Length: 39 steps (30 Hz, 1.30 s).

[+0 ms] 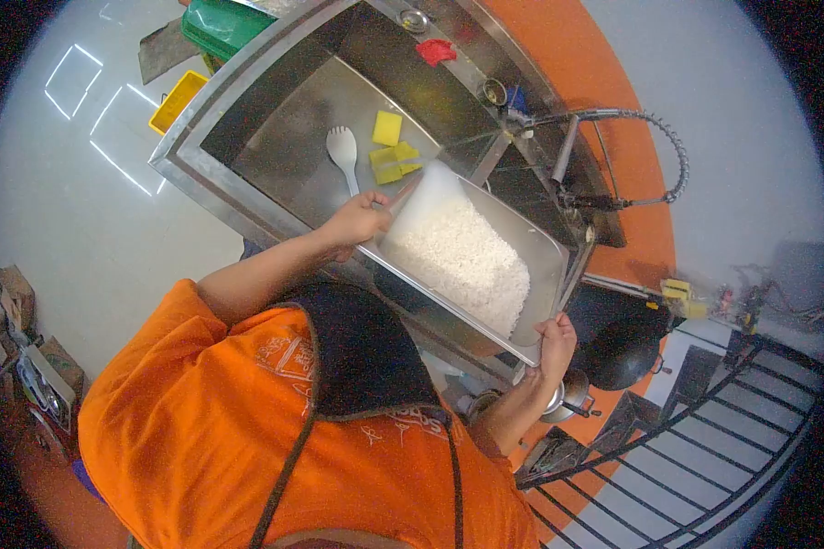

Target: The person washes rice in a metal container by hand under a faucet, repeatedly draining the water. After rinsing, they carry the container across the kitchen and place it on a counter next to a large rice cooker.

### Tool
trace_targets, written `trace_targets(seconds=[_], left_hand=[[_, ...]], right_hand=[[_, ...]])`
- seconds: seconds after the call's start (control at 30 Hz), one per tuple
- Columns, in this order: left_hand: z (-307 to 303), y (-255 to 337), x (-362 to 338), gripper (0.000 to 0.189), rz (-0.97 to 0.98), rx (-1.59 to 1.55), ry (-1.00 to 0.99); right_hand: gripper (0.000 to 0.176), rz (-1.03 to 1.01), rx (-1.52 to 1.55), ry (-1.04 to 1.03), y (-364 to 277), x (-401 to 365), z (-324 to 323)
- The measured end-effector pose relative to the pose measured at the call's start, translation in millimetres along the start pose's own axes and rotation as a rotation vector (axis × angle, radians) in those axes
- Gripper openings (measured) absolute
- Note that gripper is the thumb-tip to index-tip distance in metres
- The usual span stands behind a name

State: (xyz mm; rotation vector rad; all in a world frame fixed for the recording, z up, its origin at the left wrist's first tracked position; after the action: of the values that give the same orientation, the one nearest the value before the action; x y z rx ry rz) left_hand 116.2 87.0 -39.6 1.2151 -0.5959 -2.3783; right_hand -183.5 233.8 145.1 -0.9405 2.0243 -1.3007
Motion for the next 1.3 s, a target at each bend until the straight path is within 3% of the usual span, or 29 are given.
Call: trace_targets(seconds=[0.2,0.7,1.03,1.3], left_hand=[[2,0,0,0.043,-0.043,0.017,-0.007],[3,3,-5,0.044,-0.078,0.07,0.021],[8,12,-20,0.035,-0.132,-0.03,-0.007],[9,12,-23,0.031,-0.165,-0.023,-0.021]], right_hand=[[0.007,-0.022,-0.059,-0.012,9,5,-9],[0.009,0.061,-0.011,0.012,6,2,-11],[0.009,0.105,0.009,0.023,-5,-2,-1],[0.007,0.027,0.024,0.011,2,4,-7]])
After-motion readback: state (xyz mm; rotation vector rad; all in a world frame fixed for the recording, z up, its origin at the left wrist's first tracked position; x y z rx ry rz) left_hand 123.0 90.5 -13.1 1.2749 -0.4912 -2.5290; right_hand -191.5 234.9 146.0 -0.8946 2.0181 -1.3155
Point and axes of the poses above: each hand's wrist, its own x-axis towards the middle knuckle, its own z-axis out of the palm, y = z × x, the point moved 4 cm from there along x, towards the middle knuckle, and after that the axes turned 14 degrees about -z, right-handed, at the moved point
